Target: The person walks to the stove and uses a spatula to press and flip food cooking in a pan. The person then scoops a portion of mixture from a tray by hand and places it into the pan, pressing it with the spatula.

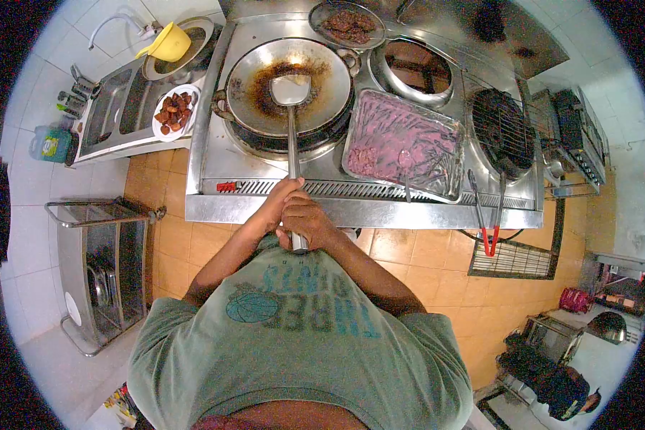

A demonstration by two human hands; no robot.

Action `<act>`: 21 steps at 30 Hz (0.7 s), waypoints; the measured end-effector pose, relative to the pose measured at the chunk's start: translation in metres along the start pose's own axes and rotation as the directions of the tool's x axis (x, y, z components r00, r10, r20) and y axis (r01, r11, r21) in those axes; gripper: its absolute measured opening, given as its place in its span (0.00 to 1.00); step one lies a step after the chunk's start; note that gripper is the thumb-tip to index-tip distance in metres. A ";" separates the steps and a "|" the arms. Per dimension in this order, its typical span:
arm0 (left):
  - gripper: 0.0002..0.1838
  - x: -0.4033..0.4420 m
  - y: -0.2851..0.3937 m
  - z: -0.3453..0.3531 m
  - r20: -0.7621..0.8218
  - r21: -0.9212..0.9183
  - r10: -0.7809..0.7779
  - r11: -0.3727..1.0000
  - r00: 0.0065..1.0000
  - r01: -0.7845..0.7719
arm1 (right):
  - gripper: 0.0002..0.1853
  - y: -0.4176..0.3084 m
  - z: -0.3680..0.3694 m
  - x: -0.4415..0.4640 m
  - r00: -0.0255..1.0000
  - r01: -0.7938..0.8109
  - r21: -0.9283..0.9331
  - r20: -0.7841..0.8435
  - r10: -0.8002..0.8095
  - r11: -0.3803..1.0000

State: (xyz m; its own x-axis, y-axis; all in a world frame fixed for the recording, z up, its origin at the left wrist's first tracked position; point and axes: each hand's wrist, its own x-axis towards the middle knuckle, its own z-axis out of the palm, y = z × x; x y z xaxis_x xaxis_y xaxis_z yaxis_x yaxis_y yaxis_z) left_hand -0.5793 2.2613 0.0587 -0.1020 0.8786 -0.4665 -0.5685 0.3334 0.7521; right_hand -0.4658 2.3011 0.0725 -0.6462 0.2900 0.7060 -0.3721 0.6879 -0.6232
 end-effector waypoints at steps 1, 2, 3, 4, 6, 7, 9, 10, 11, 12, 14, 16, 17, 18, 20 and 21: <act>0.18 0.001 -0.001 -0.001 0.015 -0.012 -0.003 1.000 1.000 0.003 | 0.10 0.001 0.000 -0.001 1.000 0.001 -0.005 0.003 -0.001 1.000; 0.18 0.001 -0.002 -0.002 0.019 -0.013 -0.008 1.000 1.000 0.008 | 0.10 0.003 0.000 -0.003 1.000 0.002 -0.009 0.006 -0.002 1.000; 0.18 0.001 -0.001 -0.002 0.023 -0.015 -0.013 1.000 1.000 0.014 | 0.10 0.003 0.000 -0.003 1.000 0.002 -0.012 0.010 -0.002 1.000; 0.18 0.001 -0.001 -0.002 0.026 -0.017 -0.020 1.000 0.999 0.020 | 0.10 0.003 -0.001 -0.003 1.000 0.003 -0.008 0.003 -0.003 1.000; 0.17 0.003 -0.003 -0.001 -0.005 -0.023 0.009 1.000 1.000 -0.009 | 0.10 0.001 -0.002 -0.002 1.000 0.005 0.000 -0.009 -0.005 1.000; 0.17 0.004 -0.005 -0.001 -0.020 -0.025 0.024 0.999 1.000 -0.024 | 0.10 0.001 -0.002 -0.004 1.000 0.004 -0.004 0.006 -0.004 1.000; 0.16 0.003 -0.006 -0.004 -0.002 -0.023 0.004 1.000 1.000 -0.004 | 0.09 0.003 -0.001 -0.006 0.999 0.011 -0.015 0.035 -0.011 1.000; 0.16 0.001 -0.004 -0.002 -0.004 -0.013 -0.001 1.000 1.000 0.001 | 0.09 0.005 -0.001 -0.007 0.999 0.015 -0.013 0.050 -0.014 1.000; 0.16 -0.002 -0.002 0.000 -0.006 -0.002 -0.007 1.000 1.000 0.007 | 0.08 0.006 -0.001 -0.008 0.998 0.018 -0.012 0.063 -0.017 1.000; 0.16 -0.005 0.002 0.003 -0.026 -0.001 -0.016 1.000 1.000 0.016 | 0.08 0.006 -0.002 -0.007 0.997 0.023 -0.011 0.076 -0.022 1.000; 0.16 -0.011 0.008 0.010 -0.068 0.000 -0.038 0.999 0.997 0.038 | 0.08 0.001 -0.005 -0.005 0.994 0.005 -0.016 0.111 -0.003 1.000; 0.15 -0.005 -0.002 0.006 -0.078 -0.019 -0.072 0.997 0.994 0.071 | 0.08 -0.002 -0.006 -0.004 0.994 -0.002 -0.011 0.112 0.003 1.000; 0.15 -0.001 -0.010 0.002 -0.086 -0.029 -0.091 0.996 0.992 0.089 | 0.09 -0.003 -0.005 -0.006 0.996 -0.004 -0.003 0.094 0.005 1.000; 0.14 0.000 -0.009 0.003 -0.059 -0.041 -0.079 0.996 0.995 0.077 | 0.11 -0.002 -0.005 -0.005 0.997 -0.005 0.004 0.078 0.005 1.000; 0.13 -0.001 -0.009 0.005 -0.074 -0.054 -0.054 0.997 0.996 0.050 | 0.11 -0.001 -0.004 -0.004 0.996 -0.002 -0.009 0.084 0.003 1.000; 0.13 -0.003 -0.005 0.008 -0.077 -0.059 -0.042 0.998 0.996 0.038 | 0.11 0.000 -0.005 -0.004 0.996 -0.002 -0.020 0.087 0.003 1.000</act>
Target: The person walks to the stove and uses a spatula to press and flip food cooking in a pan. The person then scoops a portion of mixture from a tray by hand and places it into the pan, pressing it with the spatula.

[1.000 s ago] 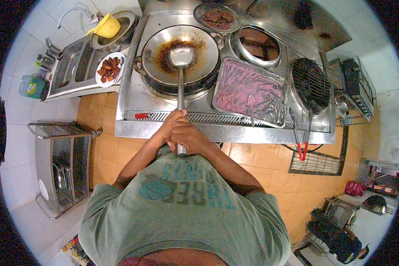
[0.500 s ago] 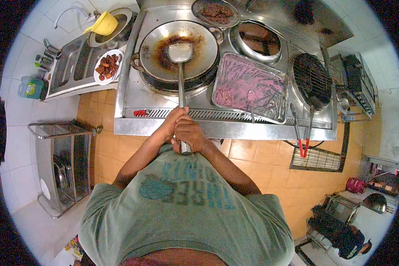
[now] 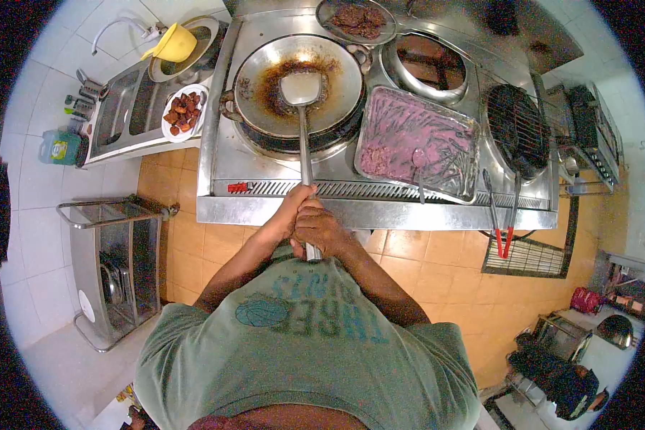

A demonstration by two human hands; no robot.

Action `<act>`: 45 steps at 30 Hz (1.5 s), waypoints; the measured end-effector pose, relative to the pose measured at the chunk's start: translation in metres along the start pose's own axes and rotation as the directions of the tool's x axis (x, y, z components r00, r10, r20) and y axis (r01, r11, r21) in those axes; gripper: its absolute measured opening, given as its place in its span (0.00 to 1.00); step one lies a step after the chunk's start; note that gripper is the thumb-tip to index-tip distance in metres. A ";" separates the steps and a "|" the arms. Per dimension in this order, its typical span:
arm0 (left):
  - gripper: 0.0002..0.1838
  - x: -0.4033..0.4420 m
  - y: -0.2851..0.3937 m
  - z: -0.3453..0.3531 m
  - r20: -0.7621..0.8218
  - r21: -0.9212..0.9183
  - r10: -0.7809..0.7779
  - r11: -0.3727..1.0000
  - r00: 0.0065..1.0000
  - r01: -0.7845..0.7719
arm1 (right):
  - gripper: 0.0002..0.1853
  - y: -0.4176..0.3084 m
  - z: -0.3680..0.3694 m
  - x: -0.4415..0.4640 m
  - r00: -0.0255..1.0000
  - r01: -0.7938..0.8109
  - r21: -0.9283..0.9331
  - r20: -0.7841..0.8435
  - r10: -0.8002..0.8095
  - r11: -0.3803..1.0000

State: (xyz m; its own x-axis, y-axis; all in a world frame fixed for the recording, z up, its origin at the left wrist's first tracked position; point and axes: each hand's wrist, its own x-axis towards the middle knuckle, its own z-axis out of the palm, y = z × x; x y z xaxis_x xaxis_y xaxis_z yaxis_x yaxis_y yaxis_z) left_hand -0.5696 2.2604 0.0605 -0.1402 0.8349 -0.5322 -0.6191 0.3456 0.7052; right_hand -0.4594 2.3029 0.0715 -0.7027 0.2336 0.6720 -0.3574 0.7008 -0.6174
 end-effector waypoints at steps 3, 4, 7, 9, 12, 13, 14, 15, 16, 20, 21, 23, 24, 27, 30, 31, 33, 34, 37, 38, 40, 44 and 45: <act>0.12 -0.005 0.007 0.007 0.009 -0.052 -0.091 0.995 0.996 0.091 | 0.10 -0.002 -0.002 -0.002 0.999 -0.034 0.006 0.007 0.034 0.999; 0.11 -0.003 0.004 0.005 0.005 -0.050 -0.071 0.996 0.997 0.071 | 0.10 -0.002 -0.003 -0.001 1.000 -0.026 0.000 0.002 0.026 1.000; 0.10 -0.001 0.003 0.003 -0.018 -0.040 -0.053 0.998 0.998 0.052 | 0.09 -0.003 -0.004 0.001 0.999 -0.033 -0.001 0.003 0.033 0.999; 0.10 0.001 0.000 0.002 -0.045 -0.062 -0.079 0.995 0.996 0.076 | 0.09 -0.003 -0.004 0.001 0.998 -0.060 0.004 0.029 0.060 0.998; 0.10 0.002 -0.002 -0.004 -0.006 -0.092 -0.141 0.986 0.990 0.140 | 0.09 0.004 0.001 -0.006 0.999 -0.025 0.005 0.023 0.025 1.000; 0.10 0.001 0.000 -0.002 -0.012 -0.079 -0.115 0.990 0.993 0.114 | 0.09 0.005 0.002 -0.006 1.000 -0.023 0.016 0.009 0.023 1.000; 0.10 -0.001 0.001 0.001 -0.018 -0.067 -0.090 0.994 0.996 0.089 | 0.10 0.004 0.004 -0.007 1.000 -0.021 0.027 -0.003 0.021 0.999; 0.10 0.001 0.000 -0.001 -0.017 -0.051 -0.079 0.996 0.997 0.078 | 0.10 0.004 0.003 -0.007 1.000 -0.019 0.037 -0.015 0.020 0.999; 0.10 0.003 0.000 -0.002 -0.007 -0.072 -0.087 0.994 0.996 0.086 | 0.11 0.005 0.001 -0.005 1.000 -0.023 0.026 -0.015 0.023 0.999; 0.11 0.008 -0.012 -0.007 -0.010 -0.125 -0.094 0.988 0.996 0.092 | 0.12 0.003 0.002 -0.007 0.999 -0.018 -0.002 -0.043 0.018 1.000; 0.12 0.008 -0.010 -0.008 0.020 -0.139 -0.092 0.986 0.996 0.094 | 0.12 0.005 0.003 -0.007 0.999 -0.005 -0.007 -0.052 0.004 1.000; 0.12 0.008 -0.009 -0.008 0.031 -0.129 -0.075 0.989 0.997 0.078 | 0.11 0.007 0.001 -0.010 1.000 -0.005 -0.001 0.007 0.005 1.000; 0.13 0.004 -0.003 -0.002 0.013 -0.105 -0.061 0.993 0.998 0.062 | 0.11 0.005 -0.002 -0.007 0.999 -0.007 0.003 0.041 0.007 1.000; 0.13 -0.010 0.012 0.008 0.010 -0.058 -0.063 0.996 0.998 0.064 | 0.11 -0.002 -0.006 0.003 0.997 0.029 -0.048 0.077 -0.025 0.998; 0.13 -0.005 0.006 0.001 0.007 -0.014 -0.050 0.999 0.999 0.050 | 0.12 0.000 -0.002 0.000 0.999 0.044 -0.021 0.011 -0.044 0.999; 0.13 -0.005 0.006 0.001 0.007 0.011 -0.050 0.999 0.999 0.050 | 0.12 0.000 0.000 0.000 0.999 0.044 -0.013 -0.006 -0.044 0.999; 0.13 0.000 0.000 -0.002 -0.020 0.062 -0.024 0.998 1.000 0.025 | 0.13 -0.001 0.001 0.000 0.999 0.044 0.000 -0.027 -0.044 0.999; 0.14 0.004 -0.004 -0.007 0.017 0.052 -0.016 0.999 1.000 0.015 | 0.13 -0.001 -0.001 0.001 0.999 0.046 -0.009 0.000 -0.046 0.999; 0.15 0.008 -0.011 -0.015 0.064 0.035 0.006 0.999 0.998 -0.008 | 0.13 -0.002 0.001 -0.001 0.999 0.036 0.008 0.030 -0.036 0.999; 0.15 0.009 -0.013 -0.016 0.065 0.042 0.016 0.999 0.998 -0.018 | 0.09 0.000 0.000 -0.004 0.997 0.040 0.004 0.064 -0.040 0.999; 0.15 0.008 -0.011 -0.014 0.066 0.060 0.028 0.998 0.997 -0.032 | 0.10 0.003 -0.003 -0.008 0.991 0.041 -0.003 0.127 -0.040 0.999; 0.15 -0.003 -0.004 -0.006 0.040 0.053 0.041 0.998 0.998 -0.043 | 0.12 -0.007 0.001 0.001 0.997 0.066 0.000 0.026 -0.066 0.998; 0.15 -0.004 -0.003 -0.005 0.049 0.061 0.055 0.997 0.997 -0.058 | 0.12 -0.014 -0.002 0.008 0.997 0.069 -0.020 0.039 -0.069 0.997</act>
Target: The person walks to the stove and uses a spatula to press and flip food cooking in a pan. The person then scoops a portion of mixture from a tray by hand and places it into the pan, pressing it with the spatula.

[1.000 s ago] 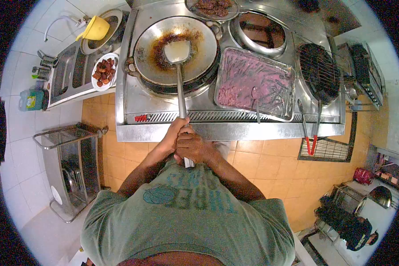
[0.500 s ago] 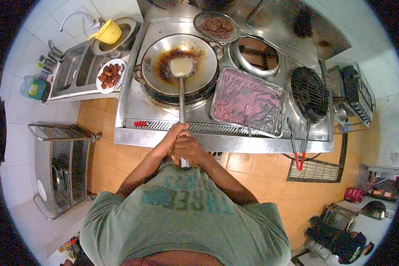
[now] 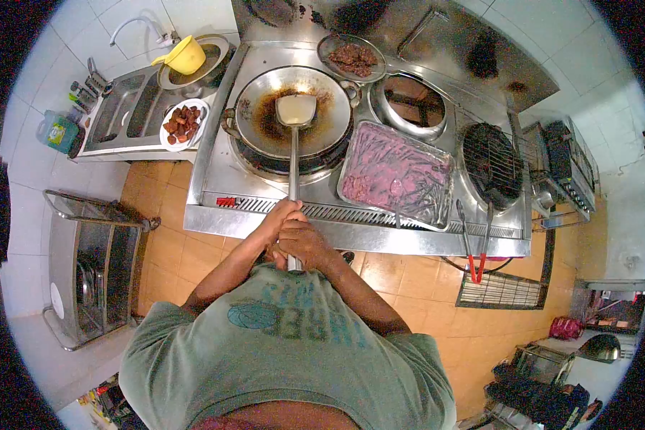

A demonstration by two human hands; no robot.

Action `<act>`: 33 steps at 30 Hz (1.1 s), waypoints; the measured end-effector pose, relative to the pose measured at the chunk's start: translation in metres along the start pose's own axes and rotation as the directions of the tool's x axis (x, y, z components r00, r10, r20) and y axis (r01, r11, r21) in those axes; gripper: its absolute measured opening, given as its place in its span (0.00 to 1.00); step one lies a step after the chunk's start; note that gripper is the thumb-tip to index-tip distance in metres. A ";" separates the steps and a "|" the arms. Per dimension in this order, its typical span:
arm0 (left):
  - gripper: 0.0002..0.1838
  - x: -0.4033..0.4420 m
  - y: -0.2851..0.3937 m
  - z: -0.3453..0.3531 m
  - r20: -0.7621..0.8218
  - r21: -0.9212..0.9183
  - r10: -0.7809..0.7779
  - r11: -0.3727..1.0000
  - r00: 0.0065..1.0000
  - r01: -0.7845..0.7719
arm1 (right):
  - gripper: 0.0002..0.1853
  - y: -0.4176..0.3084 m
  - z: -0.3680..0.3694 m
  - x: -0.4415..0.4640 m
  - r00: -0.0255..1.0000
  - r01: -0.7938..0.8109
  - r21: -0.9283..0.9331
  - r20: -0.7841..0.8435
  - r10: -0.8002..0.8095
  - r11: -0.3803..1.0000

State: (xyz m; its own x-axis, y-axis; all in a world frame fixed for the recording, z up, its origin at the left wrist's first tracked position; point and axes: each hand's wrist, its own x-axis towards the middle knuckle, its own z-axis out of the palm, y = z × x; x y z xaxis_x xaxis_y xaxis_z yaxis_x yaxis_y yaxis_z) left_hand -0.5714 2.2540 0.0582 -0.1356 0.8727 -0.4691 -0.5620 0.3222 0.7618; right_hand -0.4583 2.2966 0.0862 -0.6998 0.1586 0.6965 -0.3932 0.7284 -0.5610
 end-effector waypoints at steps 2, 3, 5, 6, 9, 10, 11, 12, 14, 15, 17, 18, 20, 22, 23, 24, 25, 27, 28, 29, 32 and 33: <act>0.15 -0.002 0.004 0.002 0.021 0.023 0.034 0.999 0.999 -0.035 | 0.10 -0.003 -0.006 0.001 0.998 0.001 -0.045 0.063 0.002 0.999; 0.15 -0.003 0.007 0.003 0.033 0.038 0.054 0.998 0.998 -0.055 | 0.10 -0.003 -0.010 -0.001 0.993 0.000 -0.069 0.114 0.008 0.998; 0.15 -0.007 0.010 0.007 0.058 0.038 0.065 0.997 0.996 -0.068 | 0.13 -0.006 -0.014 -0.002 0.987 0.008 -0.088 0.162 0.006 0.996; 0.15 -0.009 0.012 0.009 0.071 0.026 0.059 0.998 0.996 -0.061 | 0.14 -0.010 -0.018 0.004 0.988 0.018 -0.084 0.157 -0.005 0.996; 0.16 -0.007 0.010 0.016 0.036 0.031 0.073 0.997 0.997 -0.074 | 0.16 -0.018 -0.029 0.010 0.974 0.008 -0.111 0.226 0.017 0.994; 0.16 -0.008 0.010 0.018 0.040 0.015 0.056 0.998 0.998 -0.057 | 0.16 -0.020 -0.031 0.010 0.965 -0.008 -0.124 0.260 0.041 0.992; 0.16 -0.009 0.013 0.020 0.044 -0.001 0.041 0.999 0.998 -0.042 | 0.16 -0.020 -0.032 0.012 0.964 0.014 -0.139 0.266 0.024 0.990; 0.15 -0.012 0.017 0.024 0.048 -0.086 0.019 0.996 0.999 -0.014 | 0.16 -0.021 -0.033 0.013 0.963 0.031 -0.151 0.271 0.011 0.988; 0.15 -0.020 0.021 0.031 0.059 -0.260 -0.035 0.964 0.998 0.049 | 0.16 -0.027 -0.033 0.014 0.939 0.017 -0.150 0.342 0.036 0.989; 0.14 -0.020 0.018 0.029 0.147 -0.299 -0.022 0.952 0.989 0.066 | 0.16 -0.030 -0.036 0.018 0.912 -0.007 -0.143 0.405 0.065 0.990; 0.14 -0.016 0.018 0.022 0.317 -0.370 0.032 0.924 0.948 0.093 | 0.14 -0.035 -0.042 0.030 0.873 -0.018 -0.158 0.479 0.093 0.987; 0.14 -0.015 0.019 0.023 0.337 -0.373 0.041 0.923 0.941 0.093 | 0.13 -0.039 -0.044 0.037 0.867 -0.014 -0.176 0.488 0.100 0.984; 0.14 -0.017 0.022 0.025 0.373 -0.376 0.052 0.921 0.926 0.100 | 0.11 -0.045 -0.046 0.046 0.852 -0.016 -0.188 0.511 0.112 0.982; 0.14 -0.018 0.026 0.028 0.408 -0.403 0.067 0.908 0.911 0.114 | 0.09 -0.047 -0.048 0.053 0.835 -0.023 -0.182 0.537 0.119 0.983; 0.14 -0.019 0.028 0.029 0.424 -0.428 0.077 0.895 0.902 0.125 | 0.09 -0.046 -0.047 0.053 0.869 0.003 -0.174 0.487 0.083 0.985; 0.14 -0.020 0.030 0.030 0.439 -0.453 0.086 0.881 0.894 0.138 | 0.09 -0.044 -0.044 0.054 0.899 0.028 -0.166 0.435 0.048 0.986; 0.14 -0.021 0.032 0.031 0.424 -0.440 0.095 0.891 0.901 0.113 | 0.10 -0.042 -0.042 0.055 0.924 0.055 -0.161 0.382 0.011 0.985; 0.14 -0.022 0.036 0.033 0.392 -0.415 0.115 0.907 0.913 0.064 | 0.10 -0.042 -0.048 0.063 0.941 0.101 -0.149 0.335 -0.046 0.984; 0.16 -0.019 0.034 0.032 0.361 -0.404 0.119 0.914 0.925 0.040 | 0.10 -0.044 -0.052 0.067 0.948 0.122 -0.141 0.311 -0.073 0.982; 0.17 -0.013 0.032 0.033 0.329 -0.392 0.126 0.920 0.936 0.013 | 0.09 -0.044 -0.056 0.072 0.956 0.128 -0.112 0.278 -0.092 0.985; 0.22 -0.023 0.052 0.055 0.238 -0.454 0.101 0.891 0.966 0.019 | 0.07 -0.040 -0.077 0.085 0.975 0.129 -0.047 0.188 -0.118 0.991; 0.24 -0.033 0.062 0.067 0.212 -0.493 0.071 0.869 0.975 0.044 | 0.06 -0.041 -0.083 0.088 0.985 0.111 -0.028 0.136 -0.106 0.993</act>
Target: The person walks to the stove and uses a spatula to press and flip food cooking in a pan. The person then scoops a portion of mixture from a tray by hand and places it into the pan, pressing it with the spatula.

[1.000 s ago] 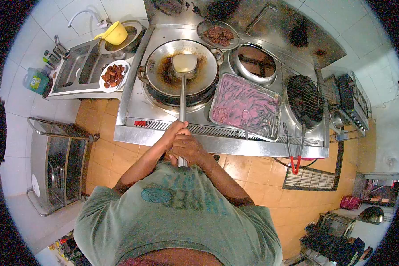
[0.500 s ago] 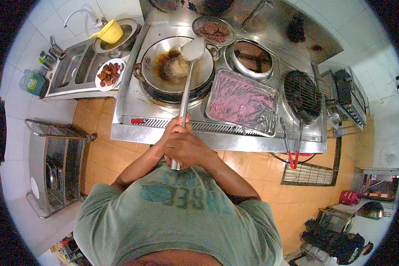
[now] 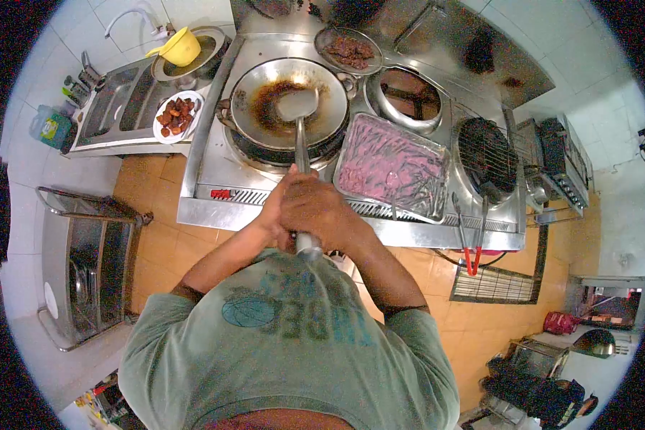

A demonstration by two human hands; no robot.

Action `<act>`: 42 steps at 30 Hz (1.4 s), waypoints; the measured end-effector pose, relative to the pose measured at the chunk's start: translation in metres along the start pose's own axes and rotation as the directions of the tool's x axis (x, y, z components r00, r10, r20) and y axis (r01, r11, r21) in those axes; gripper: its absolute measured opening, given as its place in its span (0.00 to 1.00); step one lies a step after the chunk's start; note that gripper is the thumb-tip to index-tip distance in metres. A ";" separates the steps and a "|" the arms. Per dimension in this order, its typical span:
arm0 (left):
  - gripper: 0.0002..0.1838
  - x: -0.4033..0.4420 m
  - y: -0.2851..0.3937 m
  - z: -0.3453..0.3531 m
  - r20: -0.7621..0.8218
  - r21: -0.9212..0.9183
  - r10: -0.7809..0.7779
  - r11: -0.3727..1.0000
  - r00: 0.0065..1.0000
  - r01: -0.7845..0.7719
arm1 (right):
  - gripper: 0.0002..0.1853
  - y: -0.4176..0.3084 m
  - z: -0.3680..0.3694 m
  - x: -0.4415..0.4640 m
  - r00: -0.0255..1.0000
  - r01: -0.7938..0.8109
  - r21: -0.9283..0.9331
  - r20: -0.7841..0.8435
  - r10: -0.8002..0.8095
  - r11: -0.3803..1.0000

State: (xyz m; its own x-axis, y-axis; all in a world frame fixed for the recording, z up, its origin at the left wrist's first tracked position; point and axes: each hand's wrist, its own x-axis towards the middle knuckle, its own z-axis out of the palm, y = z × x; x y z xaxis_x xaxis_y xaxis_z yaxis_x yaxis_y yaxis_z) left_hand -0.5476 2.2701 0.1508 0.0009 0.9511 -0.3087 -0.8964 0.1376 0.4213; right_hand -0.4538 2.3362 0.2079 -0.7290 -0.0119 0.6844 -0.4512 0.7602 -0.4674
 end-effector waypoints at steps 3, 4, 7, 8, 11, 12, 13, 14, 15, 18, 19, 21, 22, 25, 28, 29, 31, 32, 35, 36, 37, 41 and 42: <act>0.27 -0.009 0.006 0.007 0.044 0.319 0.050 0.946 0.998 -0.061 | 0.12 -0.008 -0.011 0.010 0.979 -0.068 0.065 -0.186 0.079 0.996; 0.27 -0.005 0.005 0.004 0.112 0.265 0.014 0.963 0.994 -0.044 | 0.09 -0.008 -0.016 0.016 0.978 -0.083 0.073 -0.186 0.095 0.994; 0.26 0.009 0.005 -0.005 0.304 0.198 -0.067 0.980 0.950 0.006 | 0.07 -0.003 -0.035 0.024 0.956 -0.210 0.092 -0.191 0.224 0.973; 0.26 0.011 0.005 -0.006 0.362 0.231 -0.079 0.973 0.929 -0.007 | 0.08 0.000 -0.038 0.024 0.930 -0.301 0.099 -0.189 0.315 0.949; 0.28 0.017 0.013 0.009 0.241 0.233 -0.077 0.972 0.968 0.019 | 0.12 0.010 -0.046 0.029 0.906 -0.338 0.093 -0.239 0.350 0.937; 0.29 0.022 0.013 0.008 0.269 0.233 -0.069 0.973 0.961 0.004 | 0.12 0.015 -0.049 0.026 0.908 -0.351 0.091 -0.210 0.363 0.932; 0.28 0.023 0.013 0.012 0.263 0.201 -0.033 0.979 0.964 -0.022 | 0.12 0.020 -0.049 0.023 0.912 -0.342 0.108 -0.200 0.357 0.934; 0.27 0.027 0.012 0.010 0.280 0.157 -0.032 0.988 0.960 -0.013 | 0.12 0.025 -0.047 0.019 0.918 -0.331 0.126 -0.189 0.350 0.935; 0.26 0.032 0.009 0.004 0.296 0.113 -0.028 0.994 0.955 -0.006 | 0.12 0.030 -0.045 0.014 0.923 -0.318 0.145 -0.177 0.341 0.937; 0.18 0.039 0.008 -0.011 0.394 0.016 -0.052 0.999 0.918 0.050 | 0.11 0.035 -0.029 0.001 0.941 -0.203 0.193 -0.231 0.246 0.960; 0.16 0.040 0.009 -0.014 0.435 -0.008 -0.066 0.997 0.898 0.077 | 0.10 0.036 -0.025 -0.007 0.940 -0.235 0.174 -0.211 0.270 0.956; 0.16 0.039 0.006 -0.017 0.311 0.096 -0.063 0.995 0.948 0.035 | 0.10 0.035 -0.017 -0.016 0.944 -0.216 0.148 -0.222 0.246 0.965; 0.16 0.041 0.003 -0.021 0.262 0.114 -0.061 0.993 0.963 0.032 | 0.10 0.035 -0.013 -0.020 0.945 -0.207 0.135 -0.230 0.234 0.969; 0.17 0.048 -0.007 -0.032 0.103 0.118 -0.067 0.991 0.992 0.055 | 0.09 0.037 -0.003 -0.034 0.952 -0.232 0.134 -0.175 0.253 0.964; 0.17 0.050 -0.010 -0.014 -0.223 0.146 -0.102 0.980 0.969 0.137 | 0.06 0.038 0.004 -0.053 0.948 -0.288 0.076 -0.119 0.295 0.955; 0.16 0.052 -0.013 -0.025 -0.172 0.218 -0.110 0.965 0.979 0.147 | 0.08 0.035 0.005 -0.058 0.938 -0.315 0.027 -0.141 0.316 0.949; 0.15 0.053 -0.017 -0.052 -0.074 0.357 -0.128 0.923 0.989 0.146 | 0.22 0.019 0.004 -0.070 0.883 -0.466 -0.165 -0.150 0.445 0.869; 0.14 0.053 -0.019 -0.055 -0.098 0.400 -0.131 0.902 0.986 0.160 | 0.24 0.018 0.007 -0.088 0.764 -0.611 0.081 -0.202 0.613 0.788; 0.15 0.053 -0.018 -0.060 -0.111 0.504 -0.202 0.833 0.973 0.230 | 0.30 0.020 0.010 -0.138 0.251 -0.649 0.742 0.006 0.968 0.164; 0.16 0.056 -0.018 -0.066 -0.126 0.539 -0.227 0.802 0.966 0.259 | 0.29 0.020 0.008 -0.143 0.246 -0.495 0.869 0.121 0.962 0.017; 0.17 0.058 -0.018 -0.071 -0.142 0.574 -0.255 0.766 0.956 0.290 | 0.29 0.020 0.007 -0.148 0.260 -0.315 0.938 0.230 0.938 -0.143; 0.22 0.070 -0.032 -0.087 -0.165 0.808 -0.222 0.528 0.961 0.261 | 0.25 0.020 0.028 -0.142 0.247 -0.208 0.925 0.365 0.898 -0.319; 0.23 0.069 -0.033 -0.088 -0.124 0.870 -0.169 0.455 0.978 0.189 | 0.25 0.018 0.033 -0.134 0.282 -0.237 0.916 0.384 0.879 -0.324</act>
State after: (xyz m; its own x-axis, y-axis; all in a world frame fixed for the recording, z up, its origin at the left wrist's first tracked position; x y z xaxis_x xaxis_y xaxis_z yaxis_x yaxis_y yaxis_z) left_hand -0.5572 2.3064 0.0408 0.0975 0.8724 -0.4790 -0.0221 0.4831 0.8753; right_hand -0.3809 2.3301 0.0892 -0.7998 0.4159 -0.4328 -0.1524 -0.8381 -0.5238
